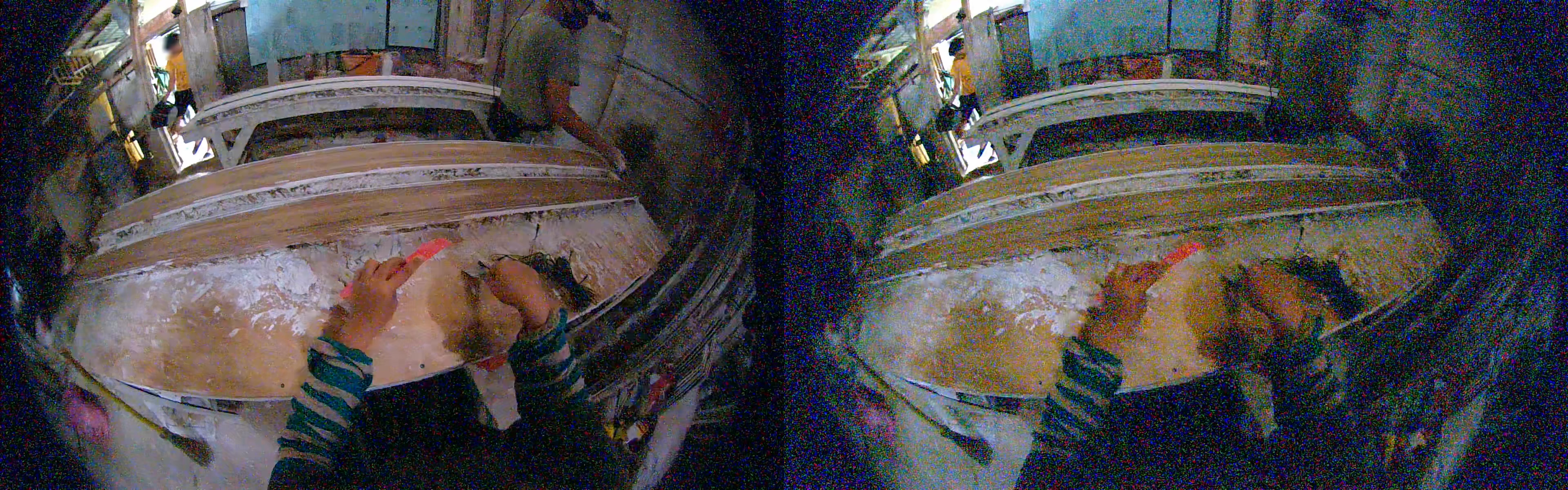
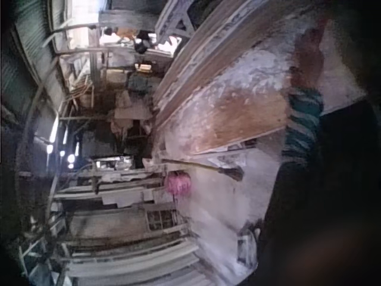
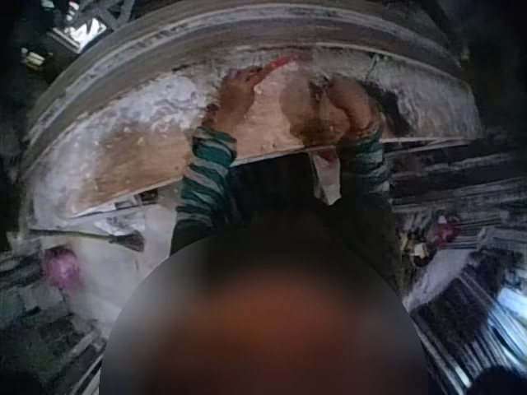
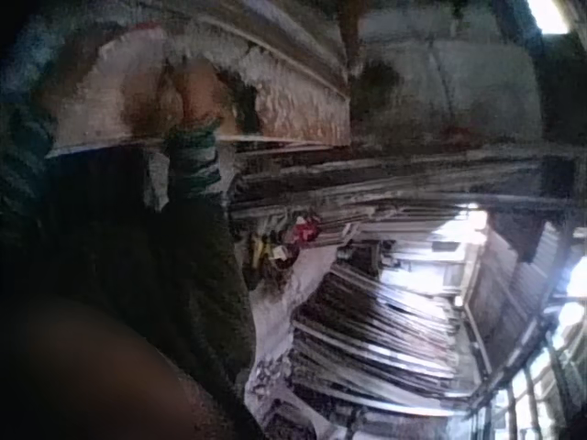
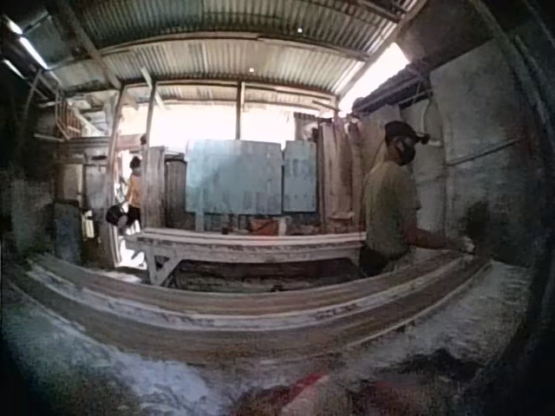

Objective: The person applies a white filler paste to the interior surface of a wooden boat hull using a pink plastic spreader and a metal scraper. They repeatedly scoop filler from a bag and spread it across the hull's curved surface while another person works on a separate hull in the background.

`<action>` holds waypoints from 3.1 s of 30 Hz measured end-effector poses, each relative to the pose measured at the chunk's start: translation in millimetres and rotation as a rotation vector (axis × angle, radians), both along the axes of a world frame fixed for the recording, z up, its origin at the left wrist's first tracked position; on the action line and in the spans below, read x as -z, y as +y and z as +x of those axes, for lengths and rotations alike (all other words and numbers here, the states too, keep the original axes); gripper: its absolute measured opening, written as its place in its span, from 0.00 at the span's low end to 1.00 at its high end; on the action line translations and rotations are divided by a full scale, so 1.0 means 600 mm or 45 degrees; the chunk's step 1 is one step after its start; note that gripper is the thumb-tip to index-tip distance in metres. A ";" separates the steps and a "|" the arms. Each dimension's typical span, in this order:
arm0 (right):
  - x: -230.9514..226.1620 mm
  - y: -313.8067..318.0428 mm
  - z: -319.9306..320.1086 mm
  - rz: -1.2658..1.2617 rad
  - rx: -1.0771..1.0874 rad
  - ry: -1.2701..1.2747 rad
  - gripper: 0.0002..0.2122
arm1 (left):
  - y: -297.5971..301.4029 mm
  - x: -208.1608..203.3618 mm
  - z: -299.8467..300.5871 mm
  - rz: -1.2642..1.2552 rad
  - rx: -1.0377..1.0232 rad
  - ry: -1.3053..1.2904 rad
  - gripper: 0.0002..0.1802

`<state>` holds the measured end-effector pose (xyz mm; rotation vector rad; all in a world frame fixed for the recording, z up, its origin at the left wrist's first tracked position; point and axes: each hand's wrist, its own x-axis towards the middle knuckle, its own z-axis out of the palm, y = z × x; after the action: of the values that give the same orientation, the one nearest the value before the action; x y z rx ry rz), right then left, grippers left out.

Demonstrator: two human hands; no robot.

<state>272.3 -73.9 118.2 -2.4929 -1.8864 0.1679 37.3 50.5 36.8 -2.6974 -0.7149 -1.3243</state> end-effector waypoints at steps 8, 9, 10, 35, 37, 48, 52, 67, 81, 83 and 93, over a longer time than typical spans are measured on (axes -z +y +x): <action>0.042 -0.049 -0.008 0.182 -0.047 -0.320 0.10 | -0.005 -0.010 -0.007 -0.056 0.009 0.046 0.37; 0.042 -0.057 -0.010 0.228 -0.062 -0.381 0.11 | -0.006 -0.012 -0.008 -0.041 0.012 0.022 0.37; 0.041 -0.064 -0.009 0.277 -0.075 -0.439 0.11 | -0.007 -0.013 -0.008 -0.027 0.020 -0.002 0.37; 0.043 0.022 0.011 0.036 0.059 -0.251 0.11 | -0.008 -0.017 -0.009 -0.053 0.025 0.054 0.36; 0.034 0.007 0.011 0.001 0.034 -0.273 0.11 | -0.008 -0.018 -0.011 -0.049 0.032 0.021 0.36; 0.021 0.004 0.004 -0.011 0.114 -0.239 0.11 | -0.002 -0.009 0.001 -0.049 -0.028 0.086 0.34; 0.009 -0.007 0.001 -0.073 0.037 -0.240 0.11 | 0.001 -0.010 -0.003 -0.054 -0.009 0.018 0.35; 0.037 -0.033 -0.023 0.086 0.021 -0.219 0.11 | -0.001 -0.009 -0.003 -0.003 0.016 -0.018 0.38; 0.062 0.031 0.014 0.221 0.019 -0.292 0.10 | 0.002 -0.005 -0.004 -0.028 0.003 0.038 0.38; 0.057 0.022 0.010 0.275 -0.035 -0.303 0.10 | -0.001 -0.006 -0.002 -0.046 0.014 0.052 0.38; 0.075 -0.008 0.009 0.227 -0.022 -0.231 0.09 | -0.008 -0.015 -0.008 -0.048 0.018 0.090 0.37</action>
<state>277.7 -78.7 73.0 -2.4461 -1.8897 -0.2244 32.6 45.9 46.1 -2.7677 -0.7221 -1.2238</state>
